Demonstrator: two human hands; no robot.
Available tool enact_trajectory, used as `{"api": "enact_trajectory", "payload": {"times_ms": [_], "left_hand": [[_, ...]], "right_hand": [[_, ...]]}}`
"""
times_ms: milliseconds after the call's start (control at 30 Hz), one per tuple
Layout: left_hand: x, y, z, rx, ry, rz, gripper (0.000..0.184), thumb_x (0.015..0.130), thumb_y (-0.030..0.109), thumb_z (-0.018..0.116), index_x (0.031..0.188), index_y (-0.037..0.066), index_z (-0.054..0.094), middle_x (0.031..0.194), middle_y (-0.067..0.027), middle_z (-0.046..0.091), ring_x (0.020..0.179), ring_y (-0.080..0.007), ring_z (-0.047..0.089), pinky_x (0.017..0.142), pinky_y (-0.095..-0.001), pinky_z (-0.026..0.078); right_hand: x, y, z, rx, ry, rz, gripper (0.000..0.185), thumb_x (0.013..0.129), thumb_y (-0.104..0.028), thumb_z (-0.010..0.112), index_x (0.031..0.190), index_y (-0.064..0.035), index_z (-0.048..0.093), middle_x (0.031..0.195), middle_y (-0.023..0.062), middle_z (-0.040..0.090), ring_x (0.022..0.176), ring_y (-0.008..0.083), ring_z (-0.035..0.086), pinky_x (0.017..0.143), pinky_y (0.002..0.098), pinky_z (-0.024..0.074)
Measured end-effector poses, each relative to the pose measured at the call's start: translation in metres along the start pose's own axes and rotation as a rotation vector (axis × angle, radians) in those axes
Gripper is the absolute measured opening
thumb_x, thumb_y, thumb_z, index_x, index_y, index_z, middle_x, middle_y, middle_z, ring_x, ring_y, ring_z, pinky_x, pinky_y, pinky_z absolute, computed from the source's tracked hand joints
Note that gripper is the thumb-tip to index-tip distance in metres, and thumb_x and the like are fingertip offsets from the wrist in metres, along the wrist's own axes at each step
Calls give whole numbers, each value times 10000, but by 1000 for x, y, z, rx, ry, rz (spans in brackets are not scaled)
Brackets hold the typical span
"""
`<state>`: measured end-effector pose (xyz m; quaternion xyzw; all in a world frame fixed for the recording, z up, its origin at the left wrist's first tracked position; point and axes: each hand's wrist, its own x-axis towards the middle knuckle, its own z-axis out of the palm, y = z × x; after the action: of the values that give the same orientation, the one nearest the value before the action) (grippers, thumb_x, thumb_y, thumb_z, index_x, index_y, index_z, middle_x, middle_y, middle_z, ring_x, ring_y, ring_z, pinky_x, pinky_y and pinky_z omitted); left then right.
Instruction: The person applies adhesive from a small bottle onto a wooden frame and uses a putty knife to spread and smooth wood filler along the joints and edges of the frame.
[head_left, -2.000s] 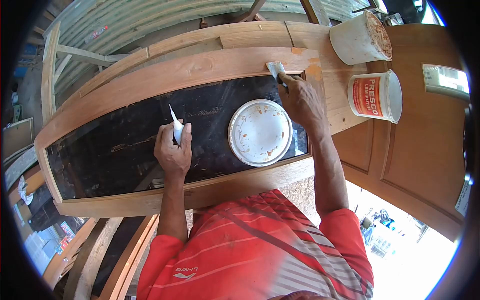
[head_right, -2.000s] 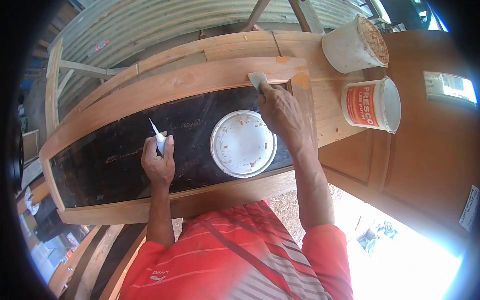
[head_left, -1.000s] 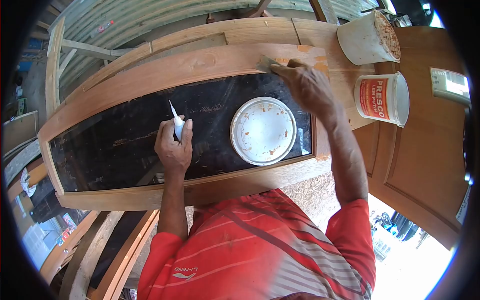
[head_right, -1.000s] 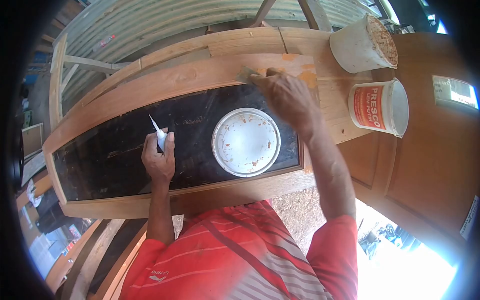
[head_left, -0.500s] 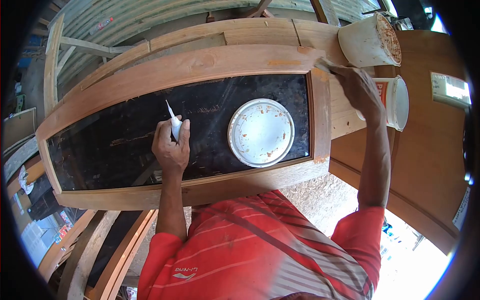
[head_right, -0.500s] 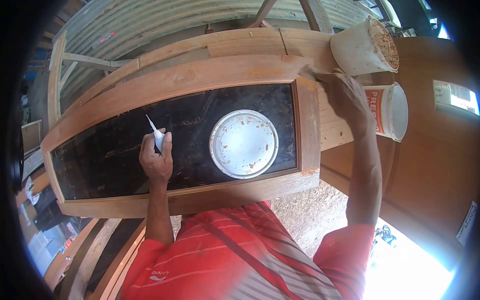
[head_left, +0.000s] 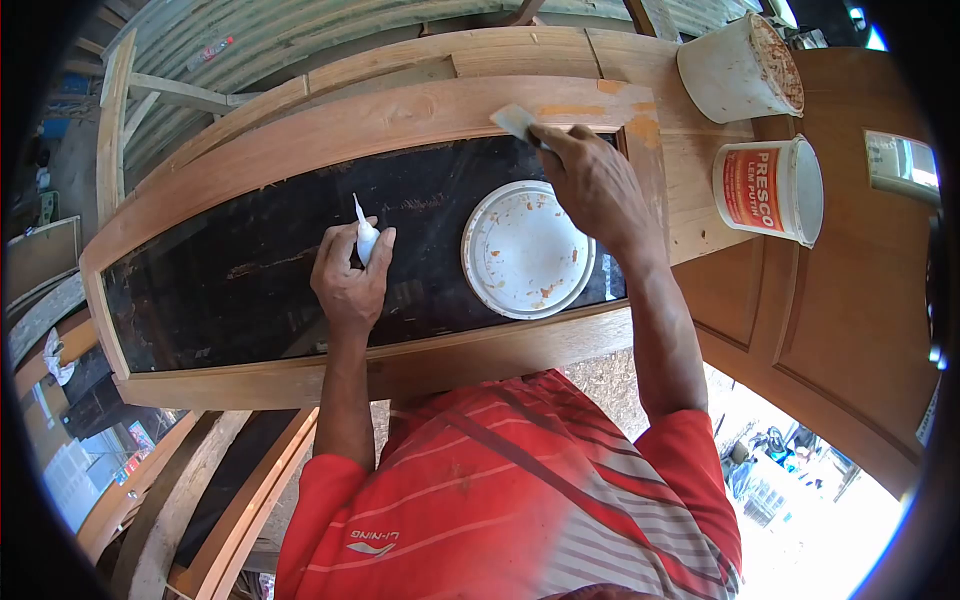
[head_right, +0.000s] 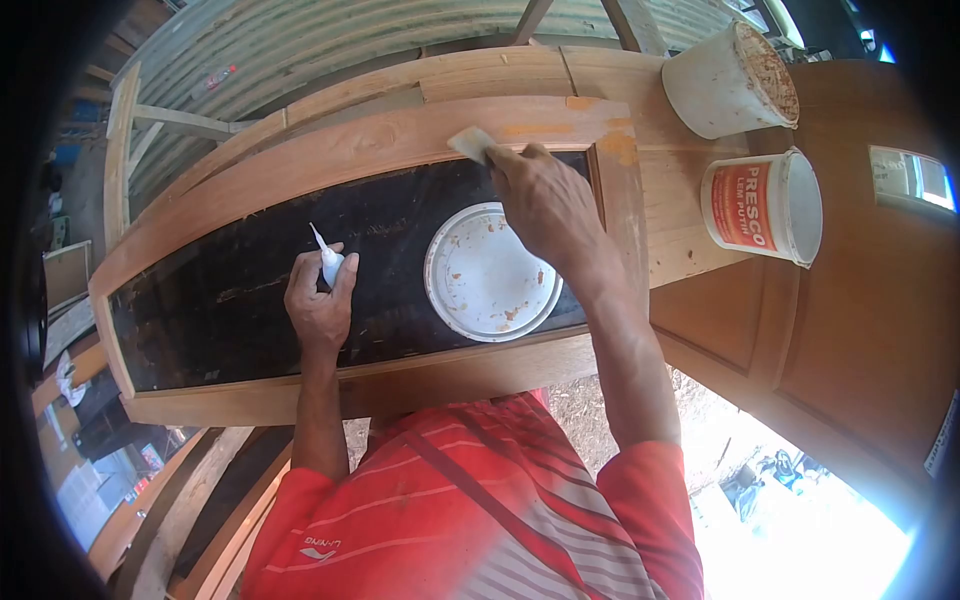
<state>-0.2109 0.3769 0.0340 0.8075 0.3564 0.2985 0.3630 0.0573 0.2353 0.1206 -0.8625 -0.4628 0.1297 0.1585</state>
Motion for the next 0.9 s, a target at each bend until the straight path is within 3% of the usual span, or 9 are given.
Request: {"api": "enact_trajectory", "payload": {"times_ms": [133,267,400,500,533,667,767,800,900], "left_hand": [[1,3,-2,14,3,0,190,923,124,827,1010,-12,728,932,-78,705,750,-155,624,698,-320,511],[0,0,-1,18,30,-11,215,880,132,865,992,-4,741,923,-105,719,757,-228,696,688,-357,558],[1,1,-1,16,29,0,220,891,141,857,1004,-8,740,919,-103,714,757,-224,686,691,-352,549],[-2,1,-3,6,34,-10,218,925,160,831,1023,-11,737,925,-99,705,753,-206,659,701,-339,532],[-1,0,-3,8,31,-7,221,929,167,829,1026,-10,739,927,-99,705,757,-206,662,704,-338,533],[-1,-1,-9,-53,-22,-46,233,950,189,813,1048,-9,739,954,-102,715,806,-202,674,741,-339,539],[3,-5,-21,-93,-8,-20,265,942,219,824,1067,1,741,936,-106,707,806,-228,685,741,-354,547],[5,-9,-24,-107,14,0,280,936,233,832,1076,7,742,923,-108,702,802,-242,690,737,-361,551],[14,-28,-35,-25,63,37,280,939,228,829,1083,5,741,921,-104,703,803,-238,690,743,-357,549]], "right_hand": [[20,7,25,-122,19,-44,275,1051,-166,616,1263,-23,717,889,195,683,760,339,695,726,490,535],[18,-2,21,-184,5,-61,243,1044,-146,619,1220,-5,709,869,202,672,748,349,701,704,496,536],[23,1,31,-126,17,-81,211,1032,-155,622,1087,14,736,895,224,689,776,375,705,731,504,539],[18,-1,7,-154,-122,-57,215,1021,-167,632,1055,16,740,883,227,696,778,395,698,753,523,531],[14,0,0,-155,-158,-60,250,1012,-164,633,1149,18,736,886,237,710,798,403,707,773,516,534],[-14,-18,-18,207,-39,25,319,1025,-149,614,1285,17,696,930,254,692,832,421,699,787,498,519],[-26,-17,7,479,-68,98,314,1029,-127,618,1300,15,689,954,228,699,857,413,704,806,474,527],[-24,-15,14,373,-11,-49,310,1032,-114,622,1307,13,685,965,215,702,863,398,703,798,471,526],[-9,-23,19,274,38,-184,299,1031,-121,628,1289,16,693,954,211,697,840,394,692,780,478,521]]}}
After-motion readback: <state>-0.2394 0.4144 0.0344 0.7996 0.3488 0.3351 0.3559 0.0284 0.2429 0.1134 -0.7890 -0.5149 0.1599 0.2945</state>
